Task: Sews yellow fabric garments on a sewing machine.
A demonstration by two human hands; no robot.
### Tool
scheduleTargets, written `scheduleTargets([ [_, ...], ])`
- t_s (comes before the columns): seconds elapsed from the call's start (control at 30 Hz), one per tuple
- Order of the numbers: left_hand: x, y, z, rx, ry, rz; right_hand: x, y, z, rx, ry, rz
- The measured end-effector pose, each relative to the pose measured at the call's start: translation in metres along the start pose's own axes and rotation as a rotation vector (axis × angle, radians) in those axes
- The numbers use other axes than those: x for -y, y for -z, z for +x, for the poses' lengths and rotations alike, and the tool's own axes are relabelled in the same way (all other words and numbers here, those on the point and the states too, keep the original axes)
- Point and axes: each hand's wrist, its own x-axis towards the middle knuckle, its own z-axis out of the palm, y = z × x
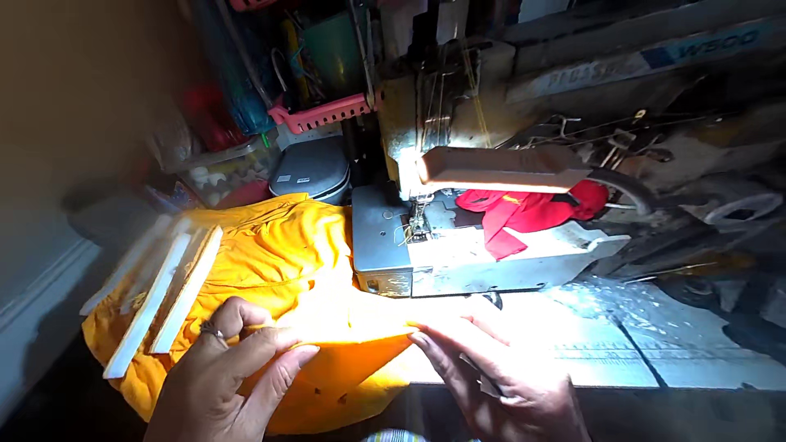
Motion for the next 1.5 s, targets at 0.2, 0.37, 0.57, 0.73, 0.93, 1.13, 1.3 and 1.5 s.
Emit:
scheduleTargets([
  [0.2, 0.016, -0.054, 0.073, 0.142, 0.086, -0.135, -0.008, 0.009, -0.013, 0.128, -0.429, 0.288],
  [0.37, 0.01, -0.128, 0.145, 0.331, -0.016, -0.094, -0.049, 0.004, -0.005, 0.186, -0.831, 0.343],
  [0.57, 0.018, -0.154, 0.143, 0.382, 0.26, -0.2, -0.065, 0.005, 0.015, 0.109, -0.999, 0.525],
  [0.73, 0.025, -0.14, 0.146, 0.277, 0.13, -0.098, -0.06, -0.001, -0.003, -0.038, -0.571, 0.045],
  [0.93, 0.018, -0.11, 0.133, -0.039, -0.032, -0.136, -0.064, -0.017, -0.004, 0.046, -0.117, -0.52],
  [1.13, 0.017, -0.098, 0.074, -0.103, 0.141, -0.491, -0.038, 0.004, 0.005, 0.174, -0.968, 0.852],
  [1.3, -0.003, -0.125, 0.055, 0.165, 0.442, -0.868, -0.033, -0.001, -0.012, 0.15, -0.507, 0.358],
  [1.5, -0.009, -0.144, 0.045, 0.552, 0.419, -0.877, -0.031, 0.005, -0.021, 0.113, -0.482, 0.211],
])
